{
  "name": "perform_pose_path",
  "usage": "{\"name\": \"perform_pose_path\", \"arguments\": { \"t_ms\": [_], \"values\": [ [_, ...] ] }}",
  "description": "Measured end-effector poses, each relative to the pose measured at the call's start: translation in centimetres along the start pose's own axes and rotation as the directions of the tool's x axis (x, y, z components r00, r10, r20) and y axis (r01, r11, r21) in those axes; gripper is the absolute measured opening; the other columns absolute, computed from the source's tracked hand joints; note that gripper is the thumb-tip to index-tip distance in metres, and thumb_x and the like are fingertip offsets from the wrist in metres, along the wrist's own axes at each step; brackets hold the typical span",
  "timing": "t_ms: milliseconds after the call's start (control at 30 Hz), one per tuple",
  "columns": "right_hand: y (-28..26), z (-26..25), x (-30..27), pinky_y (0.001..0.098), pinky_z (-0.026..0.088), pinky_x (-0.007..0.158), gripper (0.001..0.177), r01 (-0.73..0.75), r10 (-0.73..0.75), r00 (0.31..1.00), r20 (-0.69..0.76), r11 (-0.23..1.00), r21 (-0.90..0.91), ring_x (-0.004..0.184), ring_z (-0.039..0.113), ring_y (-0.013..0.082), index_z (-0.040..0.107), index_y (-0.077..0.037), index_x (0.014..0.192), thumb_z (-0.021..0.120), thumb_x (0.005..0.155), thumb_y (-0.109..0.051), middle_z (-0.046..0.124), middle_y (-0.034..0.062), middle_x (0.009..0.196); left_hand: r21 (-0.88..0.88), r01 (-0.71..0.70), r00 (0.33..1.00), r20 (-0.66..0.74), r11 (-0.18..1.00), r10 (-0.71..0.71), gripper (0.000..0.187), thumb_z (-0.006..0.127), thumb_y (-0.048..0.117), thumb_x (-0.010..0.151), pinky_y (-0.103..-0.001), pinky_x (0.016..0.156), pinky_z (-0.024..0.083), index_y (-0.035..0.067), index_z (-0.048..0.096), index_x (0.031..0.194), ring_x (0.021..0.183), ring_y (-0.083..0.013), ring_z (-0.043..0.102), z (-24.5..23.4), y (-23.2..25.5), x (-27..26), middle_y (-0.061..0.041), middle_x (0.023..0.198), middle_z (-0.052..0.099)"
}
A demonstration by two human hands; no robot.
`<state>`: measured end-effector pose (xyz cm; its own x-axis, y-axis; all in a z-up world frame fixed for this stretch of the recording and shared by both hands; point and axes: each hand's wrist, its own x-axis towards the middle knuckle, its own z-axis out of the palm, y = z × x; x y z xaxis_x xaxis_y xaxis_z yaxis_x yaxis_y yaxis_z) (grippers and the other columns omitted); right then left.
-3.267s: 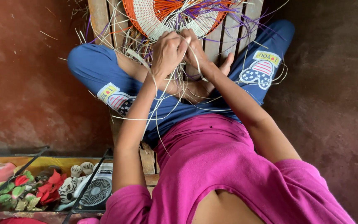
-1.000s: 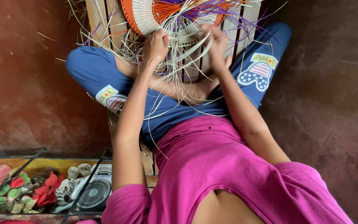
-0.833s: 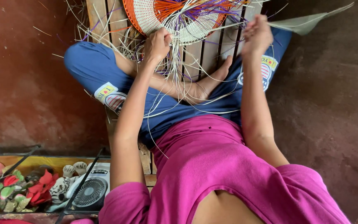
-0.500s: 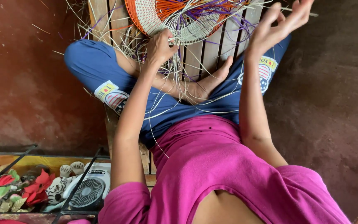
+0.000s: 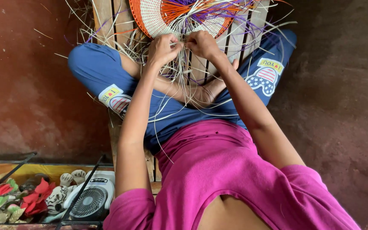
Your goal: Weaving a colorful circular fan using natural and dyed fibers.
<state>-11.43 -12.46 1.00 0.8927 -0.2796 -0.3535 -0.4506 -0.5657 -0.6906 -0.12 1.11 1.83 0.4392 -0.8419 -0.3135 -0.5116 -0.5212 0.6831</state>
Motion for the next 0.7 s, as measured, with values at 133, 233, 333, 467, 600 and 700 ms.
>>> {"name": "perform_pose_path", "arguments": {
  "t_ms": [133,233,333,467,600,700],
  "values": [
    [1.1,0.6,-0.7,0.0325,0.042,0.044,0.007,0.016,-0.014,0.986,-0.166,1.0,0.011,0.052,0.056,0.0158,0.066,-0.013,0.073,0.061,0.078,-0.014,0.064,0.0006,0.065,-0.109,-0.059,0.996,-0.076,0.992,0.051,0.013,0.059,0.009,0.077,-0.031,0.05,0.047,0.013,0.056,0.066,0.066,-0.0157,0.062,0.4,-1.1,0.4,-0.001,0.074,0.066],
    [1.2,1.1,-0.9,0.0308,0.041,0.042,0.009,-0.013,0.021,0.962,-0.273,0.999,0.033,0.051,0.057,0.0134,0.065,-0.015,0.068,0.064,0.077,-0.013,0.064,-0.0026,0.062,-0.053,-0.04,0.991,-0.133,0.998,0.033,0.022,0.063,0.007,0.077,-0.029,0.043,0.044,0.014,0.049,0.062,0.056,-0.0125,0.057,0.8,-1.3,0.7,0.002,0.064,0.06],
    [0.8,1.5,-1.2,0.0282,0.038,0.036,0.015,-0.033,0.036,0.938,-0.344,0.999,0.014,0.046,0.053,0.0118,0.059,-0.016,0.061,0.059,0.072,-0.005,0.059,-0.0044,0.055,0.017,-0.032,0.984,-0.173,0.999,0.034,0.026,0.065,0.008,0.077,-0.031,0.039,0.043,0.014,0.045,0.062,0.055,-0.0138,0.058,0.9,-1.5,0.8,0.003,0.059,0.056],
    [0.9,1.6,-1.5,0.0316,0.027,0.035,0.016,-0.012,0.0,0.923,-0.386,1.0,-0.028,0.042,0.043,0.0128,0.049,-0.015,0.058,0.048,0.064,0.0,0.05,-0.0044,0.049,0.036,-0.112,0.979,-0.167,0.993,0.117,0.023,0.055,-0.007,0.067,-0.03,0.045,0.049,0.013,0.047,0.062,0.054,-0.0136,0.056,0.3,-1.9,0.6,0.003,0.059,0.055],
    [1.6,2.0,-1.5,0.0307,0.027,0.036,0.016,-0.02,0.004,0.917,-0.399,0.999,-0.036,0.042,0.04,0.0103,0.049,-0.015,0.059,0.051,0.066,-0.002,0.048,-0.0056,0.047,-0.006,-0.169,0.97,-0.178,0.986,0.165,0.027,0.054,-0.01,0.069,-0.028,0.044,0.05,0.014,0.044,0.06,0.07,-0.0199,0.066,-0.5,-1.7,0.2,0.002,0.059,0.053],
    [1.3,1.6,-1.7,0.0313,0.029,0.035,0.016,0.027,-0.043,0.901,-0.432,0.999,-0.042,0.042,0.046,0.0127,0.048,-0.014,0.058,0.053,0.068,-0.003,0.055,-0.0044,0.051,0.005,-0.206,0.958,-0.203,0.979,0.202,0.032,0.067,-0.002,0.072,-0.033,0.046,0.047,0.014,0.044,0.058,0.059,-0.0154,0.061,-0.3,-2.2,0.7,0.004,0.057,0.054]
  ]
}}
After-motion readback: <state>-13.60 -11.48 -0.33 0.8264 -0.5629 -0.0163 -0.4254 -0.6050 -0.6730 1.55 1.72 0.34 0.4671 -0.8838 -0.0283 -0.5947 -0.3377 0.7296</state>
